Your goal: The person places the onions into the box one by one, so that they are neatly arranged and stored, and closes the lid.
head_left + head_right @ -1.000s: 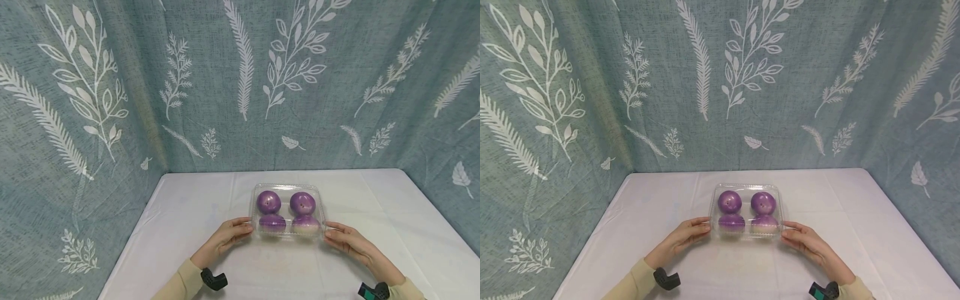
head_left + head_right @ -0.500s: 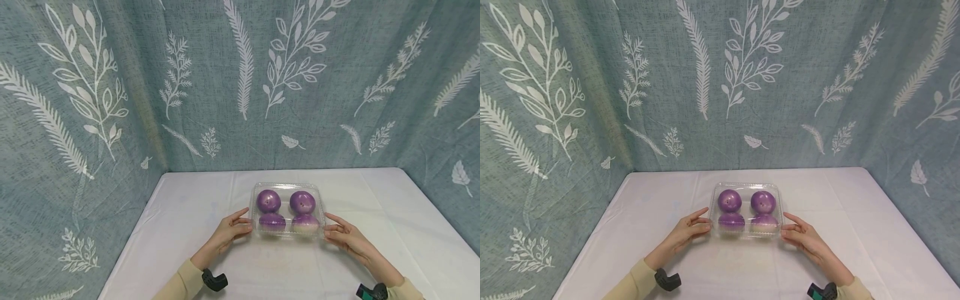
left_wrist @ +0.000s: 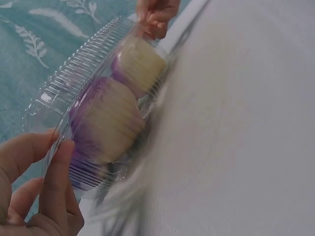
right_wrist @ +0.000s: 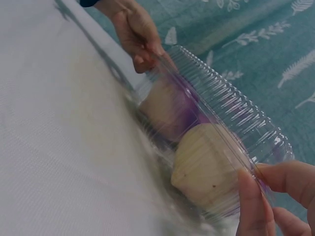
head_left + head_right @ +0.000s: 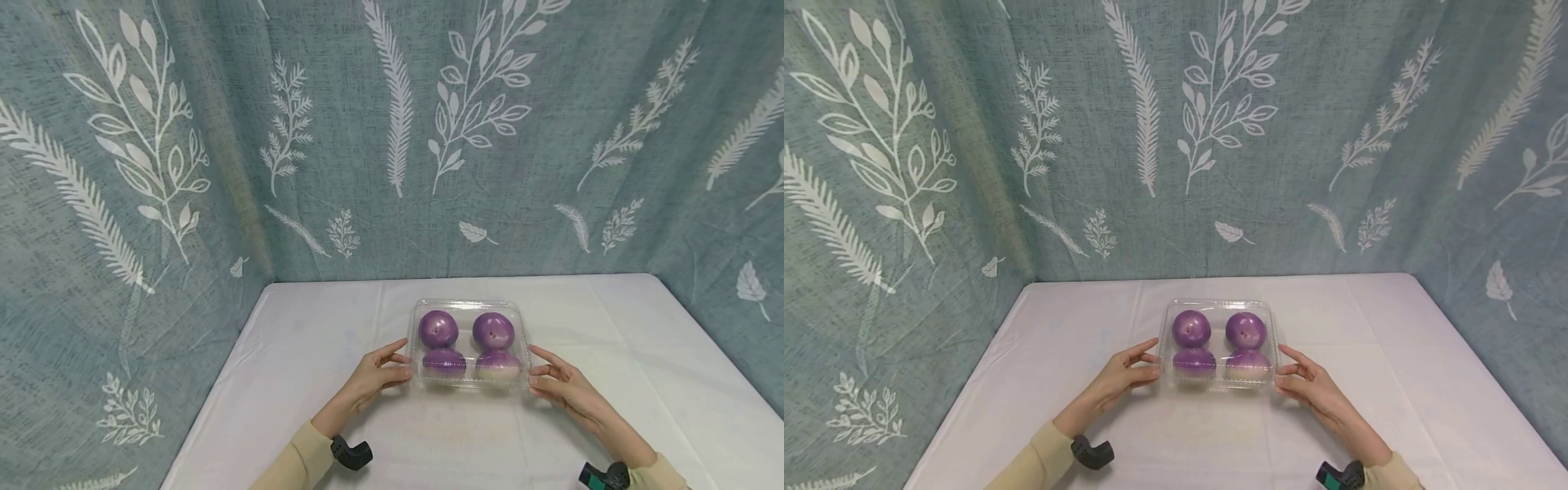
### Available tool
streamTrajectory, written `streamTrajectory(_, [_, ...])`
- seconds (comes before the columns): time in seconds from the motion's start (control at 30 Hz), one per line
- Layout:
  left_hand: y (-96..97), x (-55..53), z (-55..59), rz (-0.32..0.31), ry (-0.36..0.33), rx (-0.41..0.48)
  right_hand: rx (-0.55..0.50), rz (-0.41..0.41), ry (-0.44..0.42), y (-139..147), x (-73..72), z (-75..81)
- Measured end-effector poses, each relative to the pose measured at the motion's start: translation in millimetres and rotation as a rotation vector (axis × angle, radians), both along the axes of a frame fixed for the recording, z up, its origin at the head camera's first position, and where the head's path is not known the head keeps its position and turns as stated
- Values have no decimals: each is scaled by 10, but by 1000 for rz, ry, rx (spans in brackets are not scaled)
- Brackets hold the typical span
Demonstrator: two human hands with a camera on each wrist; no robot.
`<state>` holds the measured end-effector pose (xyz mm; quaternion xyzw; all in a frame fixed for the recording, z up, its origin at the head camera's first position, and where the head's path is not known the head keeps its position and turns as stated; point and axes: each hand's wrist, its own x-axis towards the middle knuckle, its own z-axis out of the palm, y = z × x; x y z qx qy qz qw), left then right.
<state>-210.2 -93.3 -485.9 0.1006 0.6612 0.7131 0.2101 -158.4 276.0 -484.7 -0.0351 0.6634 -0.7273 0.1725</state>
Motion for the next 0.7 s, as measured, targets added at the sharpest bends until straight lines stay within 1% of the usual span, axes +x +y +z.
streamTrajectory(0.47, [0, -17, -5, -5, -5, 6, 87, -56, 22, -30, -8, -5])
streamTrajectory(0.57, [-1, -22, -14, -1, -6, 3, 94, -44, 45, -25, -6, -21])
streamTrajectory(0.7, [-5, -34, -19, 1, 4, -15, 114, -9, 80, -8, -5, -45])
